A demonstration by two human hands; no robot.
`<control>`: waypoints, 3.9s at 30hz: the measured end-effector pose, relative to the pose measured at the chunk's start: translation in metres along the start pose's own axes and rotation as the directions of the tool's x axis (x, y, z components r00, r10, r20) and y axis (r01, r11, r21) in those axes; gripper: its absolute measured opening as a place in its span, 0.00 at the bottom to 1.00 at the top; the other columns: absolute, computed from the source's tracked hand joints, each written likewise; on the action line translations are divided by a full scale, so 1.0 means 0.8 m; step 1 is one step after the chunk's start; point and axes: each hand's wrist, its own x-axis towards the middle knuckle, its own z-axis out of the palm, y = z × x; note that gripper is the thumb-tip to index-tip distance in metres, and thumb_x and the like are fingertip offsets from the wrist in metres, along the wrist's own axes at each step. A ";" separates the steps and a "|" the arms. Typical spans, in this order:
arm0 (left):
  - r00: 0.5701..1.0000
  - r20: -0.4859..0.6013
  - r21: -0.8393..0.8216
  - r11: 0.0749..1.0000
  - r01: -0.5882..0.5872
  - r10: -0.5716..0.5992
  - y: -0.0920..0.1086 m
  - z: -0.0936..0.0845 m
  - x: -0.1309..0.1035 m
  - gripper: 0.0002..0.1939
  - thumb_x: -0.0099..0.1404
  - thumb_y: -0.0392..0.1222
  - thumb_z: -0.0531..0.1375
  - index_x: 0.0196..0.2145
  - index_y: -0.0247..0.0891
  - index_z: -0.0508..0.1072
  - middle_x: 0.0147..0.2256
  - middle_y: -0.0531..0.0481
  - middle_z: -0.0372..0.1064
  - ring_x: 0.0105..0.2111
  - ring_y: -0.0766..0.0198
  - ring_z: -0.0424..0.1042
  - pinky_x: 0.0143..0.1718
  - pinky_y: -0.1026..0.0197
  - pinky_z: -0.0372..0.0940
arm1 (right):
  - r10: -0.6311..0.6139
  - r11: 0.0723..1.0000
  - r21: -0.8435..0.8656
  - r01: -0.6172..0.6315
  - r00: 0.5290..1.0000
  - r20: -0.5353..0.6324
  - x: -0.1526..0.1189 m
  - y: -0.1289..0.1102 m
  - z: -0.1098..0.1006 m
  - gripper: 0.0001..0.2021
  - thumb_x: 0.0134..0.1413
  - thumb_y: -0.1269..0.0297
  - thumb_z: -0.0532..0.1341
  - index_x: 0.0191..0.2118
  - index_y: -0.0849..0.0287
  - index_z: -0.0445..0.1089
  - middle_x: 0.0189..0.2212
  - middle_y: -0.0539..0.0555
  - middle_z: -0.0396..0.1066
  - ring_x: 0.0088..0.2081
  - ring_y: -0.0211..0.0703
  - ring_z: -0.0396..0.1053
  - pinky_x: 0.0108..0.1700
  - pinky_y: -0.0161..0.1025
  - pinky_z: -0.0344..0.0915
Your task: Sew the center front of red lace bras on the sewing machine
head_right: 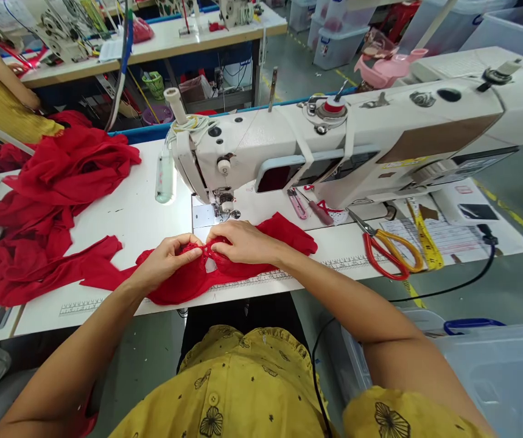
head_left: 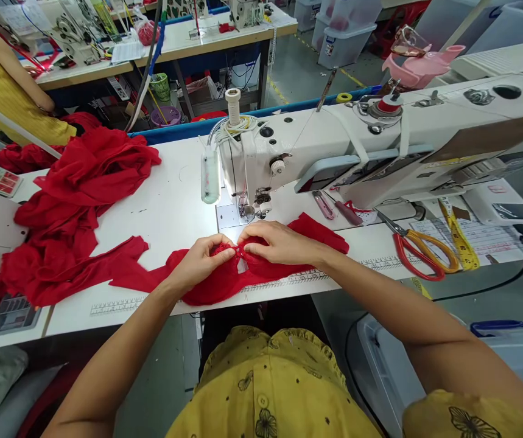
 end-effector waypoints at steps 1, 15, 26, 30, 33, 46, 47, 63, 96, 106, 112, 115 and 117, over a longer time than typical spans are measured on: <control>0.999 0.006 -0.039 0.999 0.032 -0.032 0.001 0.000 0.000 0.14 0.65 0.53 0.62 0.35 0.38 0.71 0.31 0.53 0.68 0.29 0.65 0.65 0.31 0.64 0.60 | 0.000 1.000 0.022 -0.001 1.000 0.018 0.001 0.000 -0.001 0.09 0.60 0.72 0.57 0.42 0.58 0.74 0.40 0.53 0.76 0.42 0.44 0.69 0.43 0.39 0.59; 0.999 0.033 0.073 0.997 0.024 -0.026 0.007 -0.001 0.005 0.15 0.64 0.53 0.62 0.34 0.37 0.72 0.29 0.53 0.67 0.27 0.67 0.62 0.28 0.65 0.57 | -0.060 0.998 0.034 0.056 0.991 0.118 0.005 0.009 -0.007 0.07 0.57 0.74 0.54 0.32 0.59 0.68 0.29 0.49 0.67 0.33 0.40 0.62 0.36 0.37 0.56; 0.999 0.032 0.094 0.995 0.025 -0.028 0.009 -0.001 0.003 0.15 0.64 0.53 0.61 0.33 0.37 0.72 0.27 0.54 0.66 0.25 0.68 0.60 0.25 0.65 0.55 | -0.059 0.998 0.022 0.058 0.994 0.090 0.004 0.011 -0.004 0.07 0.57 0.74 0.55 0.33 0.58 0.70 0.30 0.50 0.69 0.34 0.41 0.63 0.37 0.38 0.57; 0.999 0.037 0.087 0.996 0.023 -0.026 0.005 -0.002 0.004 0.14 0.65 0.52 0.61 0.34 0.37 0.72 0.28 0.54 0.66 0.26 0.68 0.60 0.27 0.65 0.55 | -0.053 0.999 0.011 0.052 0.993 0.102 0.004 0.010 -0.003 0.08 0.58 0.74 0.55 0.33 0.59 0.70 0.31 0.50 0.69 0.34 0.41 0.63 0.37 0.38 0.56; 0.999 0.043 0.084 0.996 0.022 -0.025 0.002 -0.001 0.004 0.13 0.65 0.51 0.61 0.34 0.37 0.72 0.29 0.54 0.67 0.27 0.67 0.61 0.28 0.64 0.56 | -0.054 0.999 -0.002 0.054 0.993 0.107 0.004 0.010 -0.003 0.08 0.58 0.74 0.55 0.33 0.59 0.70 0.31 0.50 0.69 0.34 0.41 0.63 0.38 0.38 0.56; 0.993 -0.076 0.310 0.949 -0.063 0.091 0.003 -0.003 -0.001 0.08 0.68 0.46 0.57 0.34 0.40 0.69 0.31 0.55 0.67 0.32 0.63 0.64 0.36 0.61 0.58 | 0.001 0.999 -0.049 0.002 0.998 0.065 0.002 0.008 -0.002 0.08 0.62 0.71 0.55 0.37 0.59 0.72 0.36 0.53 0.73 0.40 0.44 0.66 0.42 0.40 0.57; 0.993 -0.081 0.305 0.950 -0.062 0.091 0.001 -0.002 -0.001 0.08 0.68 0.46 0.57 0.35 0.40 0.69 0.32 0.55 0.67 0.32 0.63 0.64 0.36 0.61 0.58 | 0.004 0.999 -0.037 -0.002 0.998 0.059 0.002 0.007 -0.001 0.07 0.62 0.70 0.56 0.38 0.59 0.72 0.37 0.53 0.73 0.41 0.45 0.67 0.43 0.40 0.57; 0.991 -0.119 0.138 0.990 -0.041 0.058 -0.006 0.004 0.003 0.11 0.69 0.49 0.57 0.36 0.39 0.72 0.32 0.54 0.68 0.33 0.63 0.64 0.35 0.62 0.59 | 0.071 0.996 -0.036 -0.076 0.992 -0.105 0.015 0.008 0.025 0.04 0.54 0.72 0.59 0.30 0.58 0.67 0.32 0.49 0.70 0.36 0.41 0.64 0.41 0.38 0.54; 0.659 -0.619 0.239 0.902 -0.359 0.427 -0.007 -0.023 -0.030 0.07 0.67 0.45 0.61 0.34 0.40 0.71 0.34 0.51 0.69 0.36 0.63 0.70 0.39 0.61 0.66 | -0.502 0.826 -0.341 0.449 0.861 -0.084 -0.013 -0.085 0.053 0.12 0.67 0.72 0.52 0.49 0.60 0.70 0.36 0.55 0.76 0.36 0.43 0.72 0.37 0.39 0.68; 0.657 -0.563 0.069 0.820 -0.568 0.502 -0.038 -0.026 -0.059 0.06 0.66 0.43 0.65 0.34 0.40 0.73 0.33 0.50 0.71 0.36 0.62 0.70 0.40 0.59 0.67 | -0.622 0.778 -0.269 0.569 0.757 -0.200 0.052 -0.073 0.035 0.18 0.67 0.76 0.49 0.56 0.55 0.67 0.50 0.57 0.74 0.53 0.47 0.69 0.54 0.49 0.68; 0.631 -0.572 0.197 0.834 -0.515 0.524 -0.030 -0.030 -0.082 0.02 0.67 0.39 0.62 0.35 0.40 0.72 0.33 0.50 0.70 0.35 0.62 0.69 0.37 0.59 0.66 | -0.641 0.767 -0.233 0.598 0.732 -0.229 0.062 -0.081 0.039 0.07 0.67 0.71 0.56 0.45 0.54 0.70 0.37 0.52 0.76 0.38 0.43 0.72 0.53 0.51 0.66; 0.457 -0.660 0.471 0.802 -0.366 0.596 -0.021 -0.017 -0.103 0.03 0.67 0.37 0.61 0.40 0.41 0.71 0.38 0.49 0.70 0.41 0.59 0.70 0.44 0.55 0.67 | -0.612 0.790 -0.243 0.563 0.743 -0.270 0.055 -0.088 0.042 0.07 0.66 0.71 0.56 0.42 0.55 0.71 0.34 0.54 0.75 0.36 0.43 0.70 0.44 0.46 0.67; 0.338 -0.677 0.604 0.756 -0.253 0.654 -0.017 0.000 -0.116 0.06 0.67 0.35 0.61 0.41 0.43 0.70 0.37 0.49 0.69 0.41 0.58 0.69 0.45 0.54 0.66 | -0.571 0.821 -0.195 0.537 0.772 -0.279 0.049 -0.094 0.043 0.07 0.65 0.72 0.56 0.41 0.56 0.70 0.33 0.54 0.73 0.35 0.42 0.69 0.38 0.42 0.66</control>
